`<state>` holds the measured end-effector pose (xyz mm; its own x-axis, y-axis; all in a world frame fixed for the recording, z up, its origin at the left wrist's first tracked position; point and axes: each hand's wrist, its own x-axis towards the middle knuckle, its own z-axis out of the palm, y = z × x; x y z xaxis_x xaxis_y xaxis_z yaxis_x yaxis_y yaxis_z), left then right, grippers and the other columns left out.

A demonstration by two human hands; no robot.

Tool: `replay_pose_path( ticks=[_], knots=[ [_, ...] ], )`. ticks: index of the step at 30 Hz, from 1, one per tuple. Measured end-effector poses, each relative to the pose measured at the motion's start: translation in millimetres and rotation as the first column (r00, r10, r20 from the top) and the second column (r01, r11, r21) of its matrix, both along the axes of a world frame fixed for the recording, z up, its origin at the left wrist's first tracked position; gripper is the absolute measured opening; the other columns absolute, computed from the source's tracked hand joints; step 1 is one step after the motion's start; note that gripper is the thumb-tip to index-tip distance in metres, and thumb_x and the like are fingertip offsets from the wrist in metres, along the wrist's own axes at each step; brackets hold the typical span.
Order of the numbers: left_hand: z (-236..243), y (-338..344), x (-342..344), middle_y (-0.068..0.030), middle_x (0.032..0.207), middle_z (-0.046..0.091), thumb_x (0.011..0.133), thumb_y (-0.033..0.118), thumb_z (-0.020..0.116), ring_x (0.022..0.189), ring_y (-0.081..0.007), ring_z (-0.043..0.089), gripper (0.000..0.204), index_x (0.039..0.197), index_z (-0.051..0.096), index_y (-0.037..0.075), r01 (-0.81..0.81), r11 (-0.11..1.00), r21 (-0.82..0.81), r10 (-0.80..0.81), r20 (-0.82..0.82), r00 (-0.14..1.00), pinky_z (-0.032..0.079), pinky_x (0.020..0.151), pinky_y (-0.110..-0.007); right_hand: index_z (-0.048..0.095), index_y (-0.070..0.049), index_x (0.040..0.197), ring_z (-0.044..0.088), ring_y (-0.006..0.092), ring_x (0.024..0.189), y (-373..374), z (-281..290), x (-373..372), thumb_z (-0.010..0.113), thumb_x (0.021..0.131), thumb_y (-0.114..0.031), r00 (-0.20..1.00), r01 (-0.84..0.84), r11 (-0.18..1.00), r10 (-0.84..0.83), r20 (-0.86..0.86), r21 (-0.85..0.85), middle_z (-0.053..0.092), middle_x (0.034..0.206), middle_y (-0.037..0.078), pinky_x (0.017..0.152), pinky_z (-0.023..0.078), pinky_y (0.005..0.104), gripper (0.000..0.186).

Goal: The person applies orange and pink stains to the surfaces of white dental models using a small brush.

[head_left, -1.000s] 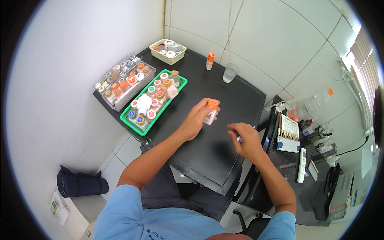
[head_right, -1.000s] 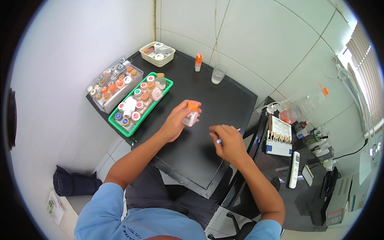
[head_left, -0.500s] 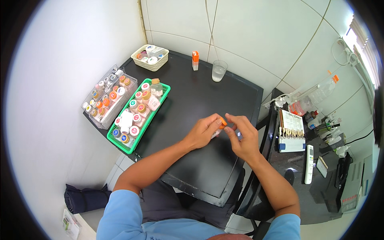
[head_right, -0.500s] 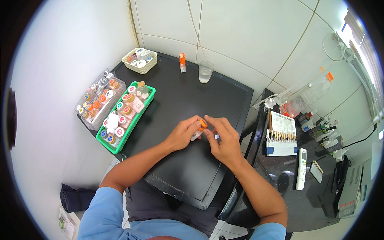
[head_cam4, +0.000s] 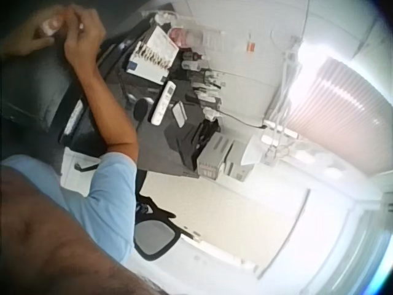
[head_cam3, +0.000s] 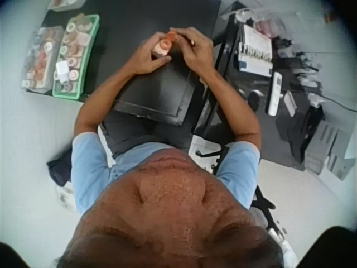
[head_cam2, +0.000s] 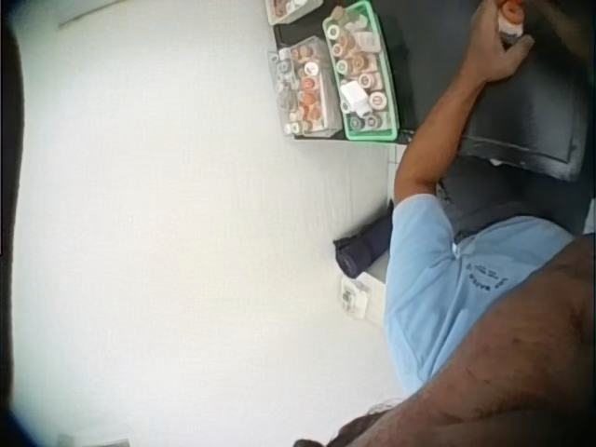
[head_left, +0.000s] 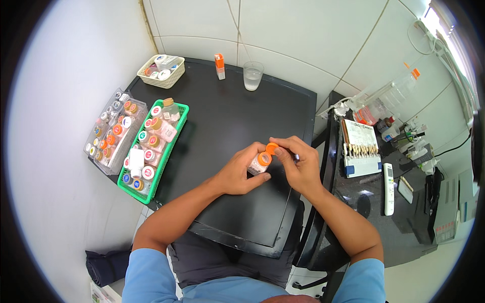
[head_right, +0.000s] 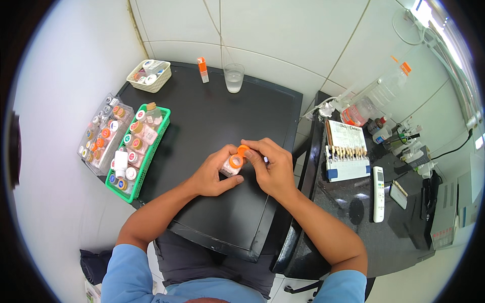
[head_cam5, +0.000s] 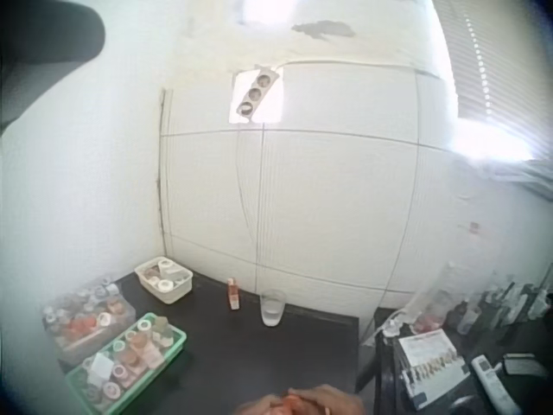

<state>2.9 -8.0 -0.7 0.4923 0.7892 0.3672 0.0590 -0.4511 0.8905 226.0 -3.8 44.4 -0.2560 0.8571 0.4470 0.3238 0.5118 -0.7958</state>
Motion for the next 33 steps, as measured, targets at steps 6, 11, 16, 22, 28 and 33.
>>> replay_pose_path(
  ticks=[6,11,16,22,28,33],
  knots=[
    [-9.1,0.1,-0.4,-0.0136,0.135,0.064,0.094,0.006,0.084,0.125,-0.0262,0.065,0.059,0.145,0.054,0.006,-0.100,0.995,0.008,0.100,-0.098,0.990,0.050,0.107,-0.039,0.071,0.003,0.131,0.065,0.0146,0.083,0.6,-4.8,1.5,0.069,0.110,-0.007,0.986,0.052,0.986,-0.076,-0.148,-0.157,0.072,0.107,0.009,0.071,0.052,0.0302,0.023],
    [-8.3,11.6,-4.3,-0.0134,0.136,0.064,0.090,0.010,0.091,0.125,-0.0313,0.066,0.060,0.140,0.059,0.005,-0.240,0.955,0.177,0.254,-0.061,0.965,0.052,0.109,-0.041,0.069,0.006,0.121,0.062,0.0161,0.093,2.8,5.4,12.0,0.061,0.113,-0.005,0.983,0.183,0.965,-0.186,-0.002,0.190,0.063,0.120,0.012,0.077,0.052,0.0290,0.015],
    [-3.5,12.5,-4.8,-0.0127,0.137,0.064,0.084,0.015,0.097,0.123,-0.0324,0.066,0.066,0.139,0.063,0.005,-0.338,0.929,0.151,0.354,-0.093,0.931,0.054,0.107,-0.042,0.074,0.001,0.110,0.063,0.0232,0.089,-9.6,15.9,15.2,0.062,0.113,-0.010,0.976,0.210,0.951,-0.219,0.015,0.225,0.061,0.100,0.010,0.082,0.048,0.0363,0.017],
    [-3.2,10.8,-3.6,-0.0100,0.136,0.064,0.077,0.017,0.102,0.123,-0.0300,0.068,0.053,0.121,0.076,0.004,-0.347,0.920,0.184,0.368,-0.094,0.925,0.058,0.103,-0.042,0.076,-0.006,0.108,0.065,0.0232,0.079,-15.3,20.8,16.1,0.072,0.110,-0.025,0.999,0.037,0.875,-0.032,-0.018,0.483,0.068,0.085,0.003,0.087,0.042,0.0399,0.020],
    [-3.5,8.2,-4.5,-0.0086,0.134,0.065,0.076,0.014,0.102,0.117,-0.0283,0.071,0.046,0.114,0.078,0.005,-0.293,0.945,0.147,0.303,-0.051,0.952,0.060,0.097,-0.041,0.076,-0.006,0.109,0.067,0.0227,0.078,-22.7,20.8,8.3,0.077,0.106,-0.024,0.997,-0.080,0.842,0.063,0.049,0.534,0.075,0.092,0.003,0.086,0.042,0.0415,0.019],
    [-1.7,4.9,1.0,-0.0090,0.133,0.059,0.082,0.012,0.100,0.110,-0.0250,0.074,0.043,0.115,0.075,0.002,-0.251,0.959,0.131,0.255,-0.014,0.967,0.063,0.094,-0.040,0.077,-0.004,0.110,0.067,0.0240,0.077,-23.1,24.8,2.7,0.082,0.100,-0.014,0.989,-0.105,0.856,0.036,0.144,0.506,0.076,0.094,0.005,0.083,0.043,0.0401,0.014]
  ],
)
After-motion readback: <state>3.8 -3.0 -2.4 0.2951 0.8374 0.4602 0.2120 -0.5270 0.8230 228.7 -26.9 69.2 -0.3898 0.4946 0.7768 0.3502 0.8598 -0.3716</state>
